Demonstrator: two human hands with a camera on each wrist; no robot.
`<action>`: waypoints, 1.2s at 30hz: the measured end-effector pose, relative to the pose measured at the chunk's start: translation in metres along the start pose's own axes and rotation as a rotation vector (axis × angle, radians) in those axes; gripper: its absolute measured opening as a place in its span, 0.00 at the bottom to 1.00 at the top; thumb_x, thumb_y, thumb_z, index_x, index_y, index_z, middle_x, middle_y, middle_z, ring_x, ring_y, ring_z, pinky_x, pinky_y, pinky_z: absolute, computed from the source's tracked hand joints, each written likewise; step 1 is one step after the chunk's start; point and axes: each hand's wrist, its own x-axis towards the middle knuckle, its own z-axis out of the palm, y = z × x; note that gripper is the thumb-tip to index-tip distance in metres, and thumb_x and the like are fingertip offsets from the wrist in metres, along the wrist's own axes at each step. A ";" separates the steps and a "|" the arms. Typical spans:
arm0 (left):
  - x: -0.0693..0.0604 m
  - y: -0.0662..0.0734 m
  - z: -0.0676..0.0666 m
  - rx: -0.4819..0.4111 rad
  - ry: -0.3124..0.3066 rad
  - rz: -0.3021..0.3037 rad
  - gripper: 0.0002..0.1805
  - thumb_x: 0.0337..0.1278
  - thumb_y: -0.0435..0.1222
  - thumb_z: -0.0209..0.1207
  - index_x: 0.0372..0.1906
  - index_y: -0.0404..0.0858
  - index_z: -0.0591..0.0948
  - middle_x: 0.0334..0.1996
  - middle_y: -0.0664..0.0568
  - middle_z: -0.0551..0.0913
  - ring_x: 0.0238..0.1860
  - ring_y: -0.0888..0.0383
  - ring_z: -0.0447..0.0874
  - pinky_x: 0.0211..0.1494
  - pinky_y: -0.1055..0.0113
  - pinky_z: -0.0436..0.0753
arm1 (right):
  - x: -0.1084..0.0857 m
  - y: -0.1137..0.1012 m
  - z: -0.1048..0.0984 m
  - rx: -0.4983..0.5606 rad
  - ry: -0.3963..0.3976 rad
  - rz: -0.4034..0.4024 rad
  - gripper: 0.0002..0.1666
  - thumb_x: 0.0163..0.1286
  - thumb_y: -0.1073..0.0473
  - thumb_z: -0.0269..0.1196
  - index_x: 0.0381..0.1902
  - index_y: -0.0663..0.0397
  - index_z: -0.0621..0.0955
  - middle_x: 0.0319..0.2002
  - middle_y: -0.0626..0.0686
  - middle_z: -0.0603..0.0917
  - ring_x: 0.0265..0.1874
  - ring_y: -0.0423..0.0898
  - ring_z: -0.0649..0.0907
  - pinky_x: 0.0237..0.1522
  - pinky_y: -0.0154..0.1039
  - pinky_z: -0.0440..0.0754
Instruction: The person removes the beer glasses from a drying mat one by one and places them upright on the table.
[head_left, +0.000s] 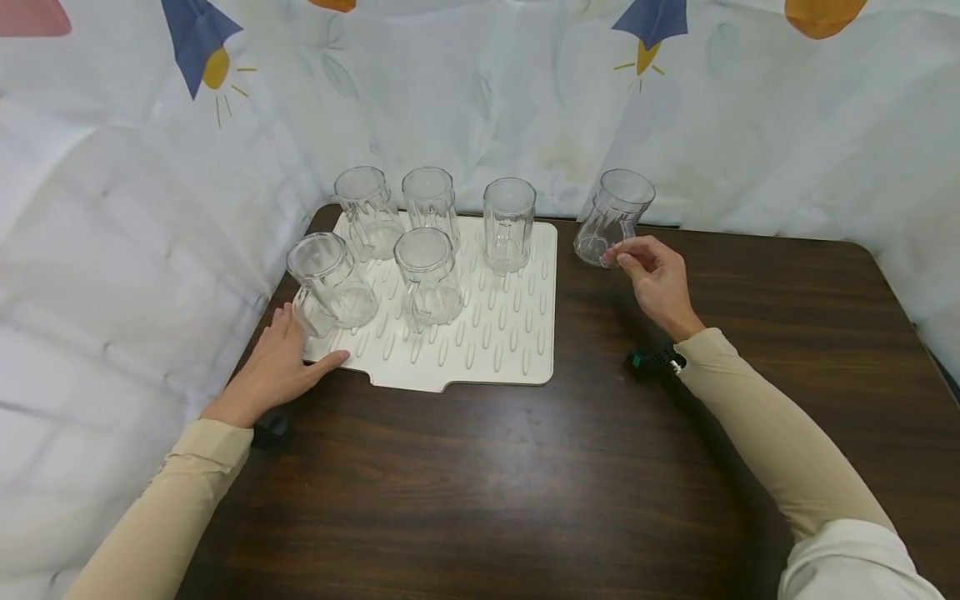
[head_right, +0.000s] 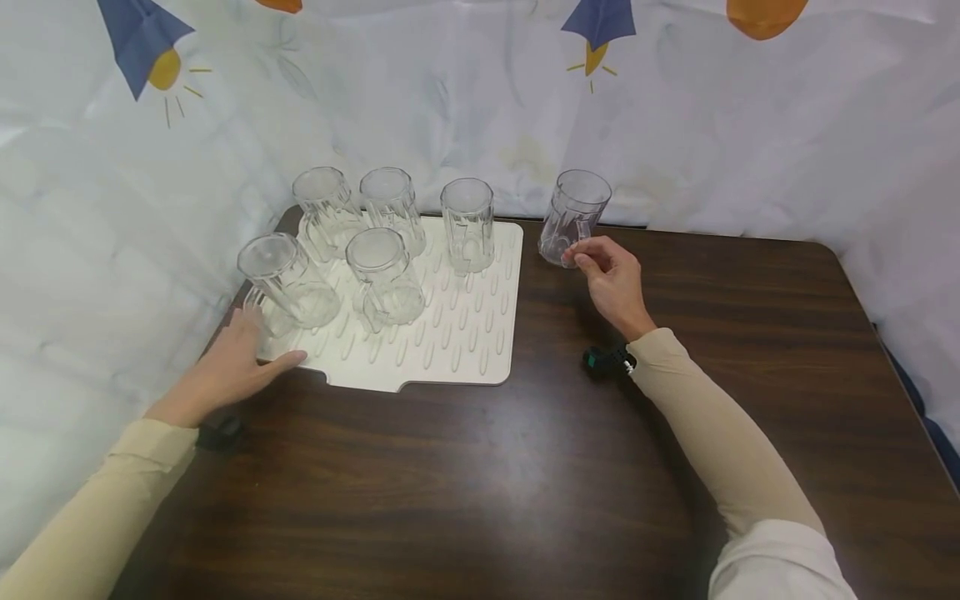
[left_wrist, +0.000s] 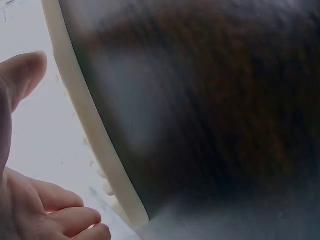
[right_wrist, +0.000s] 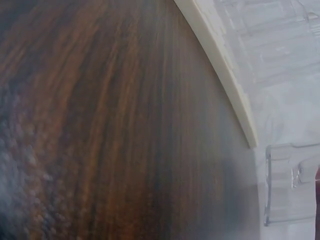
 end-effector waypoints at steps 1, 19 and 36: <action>0.000 0.000 0.000 -0.004 -0.011 -0.003 0.65 0.71 0.64 0.52 0.75 0.13 0.34 0.78 0.17 0.30 0.80 0.21 0.31 0.82 0.28 0.44 | 0.000 0.001 0.000 -0.001 -0.002 0.002 0.13 0.73 0.69 0.64 0.49 0.78 0.80 0.43 0.56 0.91 0.44 0.40 0.90 0.51 0.27 0.86; 0.001 0.001 0.003 0.003 -0.050 0.021 0.64 0.74 0.63 0.50 0.74 0.10 0.34 0.76 0.13 0.32 0.79 0.18 0.35 0.80 0.27 0.50 | -0.004 0.007 -0.001 -0.065 -0.021 0.056 0.12 0.75 0.68 0.62 0.50 0.74 0.81 0.45 0.55 0.91 0.45 0.38 0.89 0.53 0.26 0.86; 0.000 0.001 0.004 0.062 -0.076 0.035 0.60 0.76 0.62 0.47 0.74 0.09 0.39 0.77 0.14 0.35 0.79 0.19 0.35 0.79 0.26 0.50 | -0.004 0.008 0.001 -0.092 -0.070 0.066 0.12 0.75 0.67 0.62 0.51 0.71 0.82 0.49 0.60 0.90 0.48 0.42 0.89 0.56 0.32 0.87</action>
